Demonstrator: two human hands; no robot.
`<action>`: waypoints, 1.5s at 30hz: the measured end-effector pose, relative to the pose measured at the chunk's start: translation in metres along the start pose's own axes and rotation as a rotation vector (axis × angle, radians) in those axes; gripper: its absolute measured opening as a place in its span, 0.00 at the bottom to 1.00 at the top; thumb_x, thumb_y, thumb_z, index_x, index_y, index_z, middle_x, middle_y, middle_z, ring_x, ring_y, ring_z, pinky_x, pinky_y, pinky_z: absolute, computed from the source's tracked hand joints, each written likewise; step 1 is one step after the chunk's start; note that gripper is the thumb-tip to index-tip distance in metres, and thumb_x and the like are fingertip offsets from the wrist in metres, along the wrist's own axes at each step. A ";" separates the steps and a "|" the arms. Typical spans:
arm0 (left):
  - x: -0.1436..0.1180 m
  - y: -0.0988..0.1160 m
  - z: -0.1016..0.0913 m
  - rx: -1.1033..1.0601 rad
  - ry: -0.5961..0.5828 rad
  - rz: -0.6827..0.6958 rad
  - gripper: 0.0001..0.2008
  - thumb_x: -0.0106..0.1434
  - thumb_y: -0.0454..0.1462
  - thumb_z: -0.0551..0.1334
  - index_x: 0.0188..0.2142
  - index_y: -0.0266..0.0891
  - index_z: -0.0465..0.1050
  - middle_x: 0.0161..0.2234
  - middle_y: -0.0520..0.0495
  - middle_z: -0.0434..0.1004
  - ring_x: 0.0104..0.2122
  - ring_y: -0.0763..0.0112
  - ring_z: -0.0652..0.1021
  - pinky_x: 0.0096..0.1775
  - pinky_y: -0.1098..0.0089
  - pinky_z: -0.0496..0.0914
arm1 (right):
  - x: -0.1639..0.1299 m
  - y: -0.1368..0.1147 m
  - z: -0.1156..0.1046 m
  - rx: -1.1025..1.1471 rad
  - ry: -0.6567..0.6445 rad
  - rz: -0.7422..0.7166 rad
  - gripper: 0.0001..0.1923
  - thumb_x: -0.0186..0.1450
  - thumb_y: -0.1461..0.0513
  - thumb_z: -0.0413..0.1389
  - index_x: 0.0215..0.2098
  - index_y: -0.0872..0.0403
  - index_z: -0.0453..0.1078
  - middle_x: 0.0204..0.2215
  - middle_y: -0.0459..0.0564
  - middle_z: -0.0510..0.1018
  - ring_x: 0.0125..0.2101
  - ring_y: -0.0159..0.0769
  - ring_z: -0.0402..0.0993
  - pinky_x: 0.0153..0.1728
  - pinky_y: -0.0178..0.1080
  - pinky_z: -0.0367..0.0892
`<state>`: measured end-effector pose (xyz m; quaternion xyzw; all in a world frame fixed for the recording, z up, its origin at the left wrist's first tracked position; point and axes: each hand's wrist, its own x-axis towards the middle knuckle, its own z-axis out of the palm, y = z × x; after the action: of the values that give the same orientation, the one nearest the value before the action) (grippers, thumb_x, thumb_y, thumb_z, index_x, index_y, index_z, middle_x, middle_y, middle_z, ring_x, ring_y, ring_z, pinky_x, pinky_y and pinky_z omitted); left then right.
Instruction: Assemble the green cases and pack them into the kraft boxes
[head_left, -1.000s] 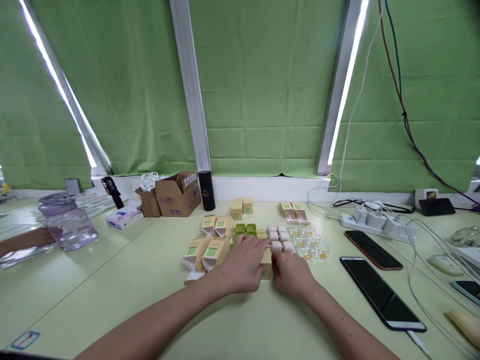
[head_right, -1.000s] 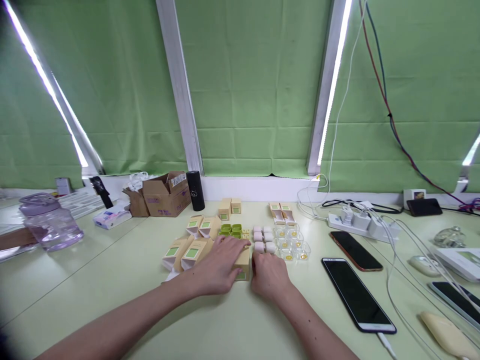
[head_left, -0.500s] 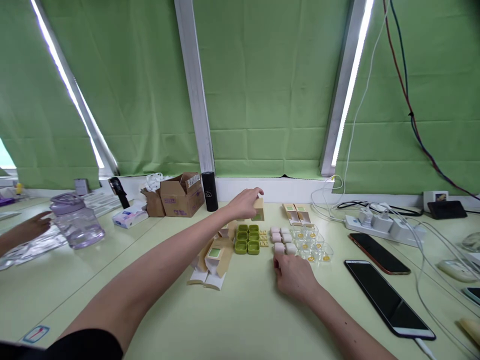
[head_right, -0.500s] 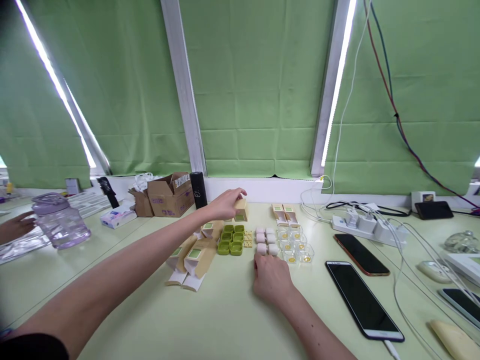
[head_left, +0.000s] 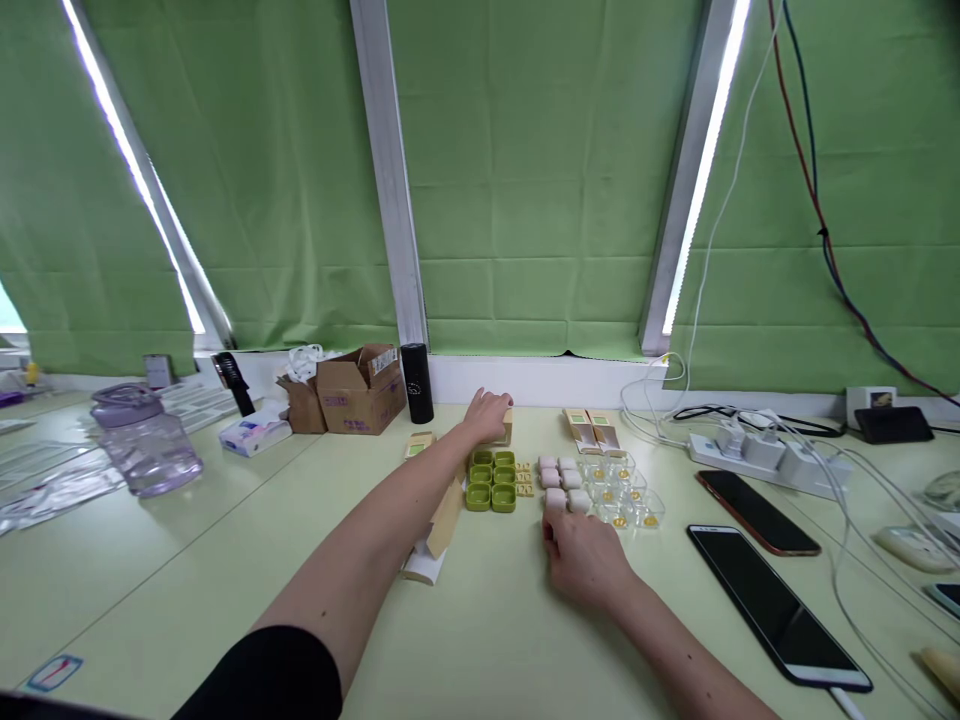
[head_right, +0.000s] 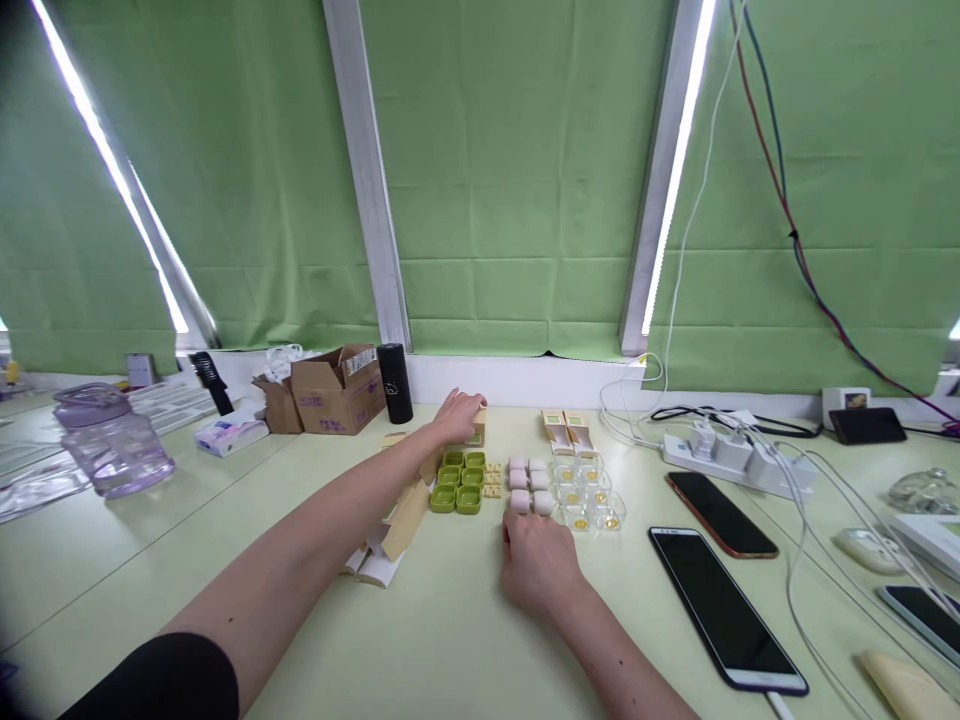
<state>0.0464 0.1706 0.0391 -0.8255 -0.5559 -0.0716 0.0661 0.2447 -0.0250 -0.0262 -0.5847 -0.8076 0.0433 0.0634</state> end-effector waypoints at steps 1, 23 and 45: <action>0.000 0.000 0.003 0.007 0.000 -0.008 0.25 0.64 0.33 0.66 0.60 0.39 0.68 0.55 0.41 0.79 0.61 0.53 0.72 0.70 0.46 0.51 | 0.000 0.000 0.000 0.001 -0.002 0.000 0.09 0.68 0.64 0.53 0.43 0.53 0.74 0.38 0.57 0.85 0.38 0.52 0.82 0.30 0.40 0.58; -0.056 0.041 0.021 0.041 0.016 -0.068 0.23 0.66 0.37 0.60 0.59 0.35 0.66 0.58 0.29 0.70 0.57 0.45 0.74 0.57 0.53 0.65 | -0.001 -0.003 -0.002 0.004 -0.013 -0.007 0.09 0.70 0.65 0.51 0.43 0.53 0.73 0.38 0.58 0.84 0.37 0.51 0.82 0.31 0.40 0.59; -0.047 0.041 0.023 0.008 0.020 -0.142 0.21 0.72 0.41 0.56 0.60 0.34 0.66 0.58 0.29 0.71 0.59 0.46 0.75 0.58 0.54 0.67 | -0.002 -0.004 -0.005 0.005 -0.025 -0.008 0.09 0.71 0.64 0.51 0.43 0.52 0.73 0.38 0.58 0.83 0.39 0.51 0.82 0.31 0.40 0.58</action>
<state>0.0681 0.1170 0.0064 -0.7830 -0.6126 -0.0822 0.0698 0.2426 -0.0283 -0.0207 -0.5809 -0.8105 0.0524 0.0547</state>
